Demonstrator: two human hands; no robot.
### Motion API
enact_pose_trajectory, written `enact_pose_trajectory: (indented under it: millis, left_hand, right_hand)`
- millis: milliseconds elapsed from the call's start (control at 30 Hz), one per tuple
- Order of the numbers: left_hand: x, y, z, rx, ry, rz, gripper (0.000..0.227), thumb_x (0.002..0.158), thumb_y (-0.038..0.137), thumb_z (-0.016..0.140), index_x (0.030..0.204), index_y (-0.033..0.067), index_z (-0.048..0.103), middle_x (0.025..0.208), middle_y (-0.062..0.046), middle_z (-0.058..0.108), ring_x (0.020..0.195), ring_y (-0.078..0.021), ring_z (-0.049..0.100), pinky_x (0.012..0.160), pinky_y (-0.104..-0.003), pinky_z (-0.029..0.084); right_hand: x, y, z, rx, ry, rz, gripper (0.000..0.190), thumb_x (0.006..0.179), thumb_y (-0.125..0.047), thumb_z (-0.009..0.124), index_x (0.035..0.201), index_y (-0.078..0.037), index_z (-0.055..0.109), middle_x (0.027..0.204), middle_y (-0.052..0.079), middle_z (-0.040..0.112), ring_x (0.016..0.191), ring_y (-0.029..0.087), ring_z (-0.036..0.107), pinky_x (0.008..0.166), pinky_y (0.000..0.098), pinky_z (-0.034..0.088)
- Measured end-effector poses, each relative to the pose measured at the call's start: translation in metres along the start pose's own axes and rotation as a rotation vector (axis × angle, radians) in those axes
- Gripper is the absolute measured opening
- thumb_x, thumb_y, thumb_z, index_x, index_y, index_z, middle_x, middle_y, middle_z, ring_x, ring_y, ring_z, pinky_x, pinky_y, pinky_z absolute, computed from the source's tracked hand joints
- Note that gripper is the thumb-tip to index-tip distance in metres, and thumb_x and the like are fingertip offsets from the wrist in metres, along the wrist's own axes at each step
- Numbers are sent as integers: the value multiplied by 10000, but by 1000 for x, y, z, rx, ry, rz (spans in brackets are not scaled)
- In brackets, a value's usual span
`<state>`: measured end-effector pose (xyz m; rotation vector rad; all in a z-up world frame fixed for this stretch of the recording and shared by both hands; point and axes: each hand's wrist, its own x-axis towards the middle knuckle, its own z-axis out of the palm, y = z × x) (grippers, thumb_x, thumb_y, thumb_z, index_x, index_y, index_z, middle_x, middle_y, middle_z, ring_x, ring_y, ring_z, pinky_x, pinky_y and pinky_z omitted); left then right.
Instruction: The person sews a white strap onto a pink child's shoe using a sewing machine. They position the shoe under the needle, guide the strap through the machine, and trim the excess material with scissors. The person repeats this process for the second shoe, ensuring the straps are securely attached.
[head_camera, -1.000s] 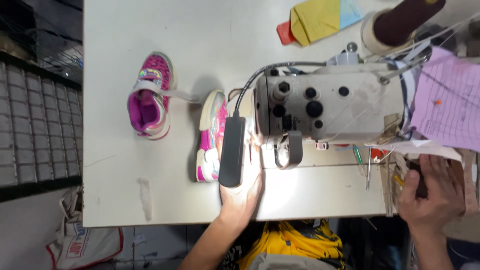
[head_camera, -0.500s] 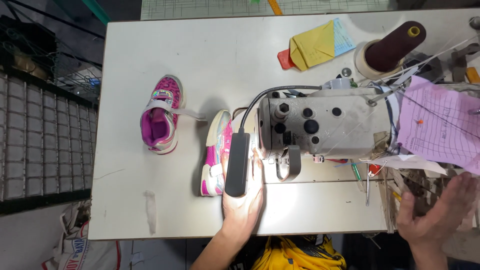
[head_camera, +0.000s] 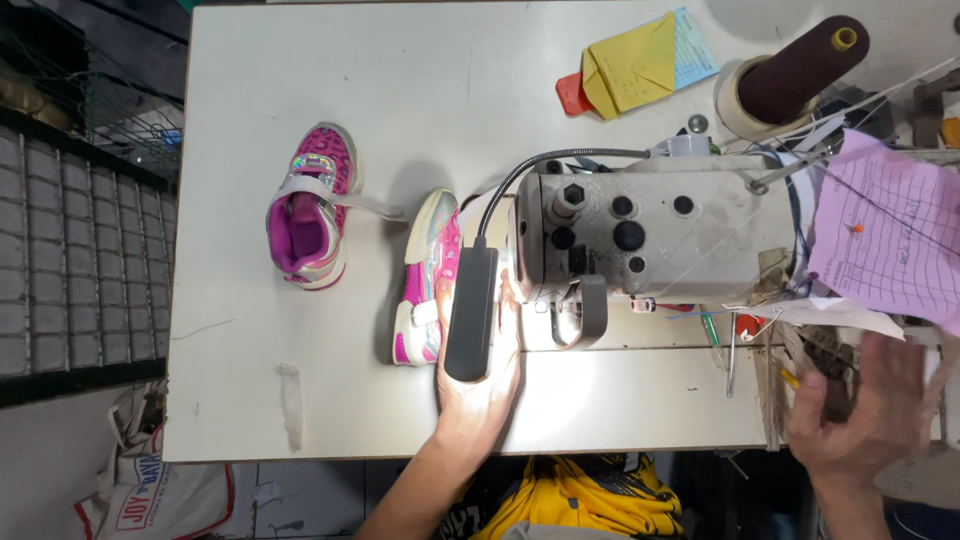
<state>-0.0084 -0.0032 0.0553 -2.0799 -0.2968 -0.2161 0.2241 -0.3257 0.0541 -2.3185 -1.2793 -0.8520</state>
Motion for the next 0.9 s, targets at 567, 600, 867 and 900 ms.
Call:
enact_pose_trajectory:
  millis: [567,600,867,900]
  left_hand:
    - [-6,-11,-19,-637,-332,10,582,962,80,403,1522,-76,369,1622,-224,304,1478,-454,254,1188,-784,230]
    - [-6,-12,-19,-634,-333,8,582,962,80,403,1522,-76,369,1622,-224,304,1478,-454,254,1188,-784,230]
    - [-13,-14,-20,-742,-218,-39,548,973,93,388,1496,-63,438,1603,-203,360,1466,-428,312,1185,-801,210]
    - [-13,-14,-20,-739,-216,-39,548,973,93,388,1496,-63,438,1603,-203,360,1466,-428,312,1185,-801,210]
  right_hand:
    - [-4,0,1,-62,-27,56,303,1114,10,663,1321,178,809,1339,338,790,1278,438,766,1138,481,586]
    - [-4,0,2,-59,-25,54,303,1114,10,663,1321,178,809,1339,338,790,1278,438,766,1138,481,586]
    - [-8,3,2,-23,28,31,345,1116,-15,659,1353,208,774,1370,378,767,1258,495,753,1142,517,580]
    - [-2,-2,-3,-22,31,32,345,1116,-15,659,1353,208,774,1370,378,767,1258,495,753,1142,517,580]
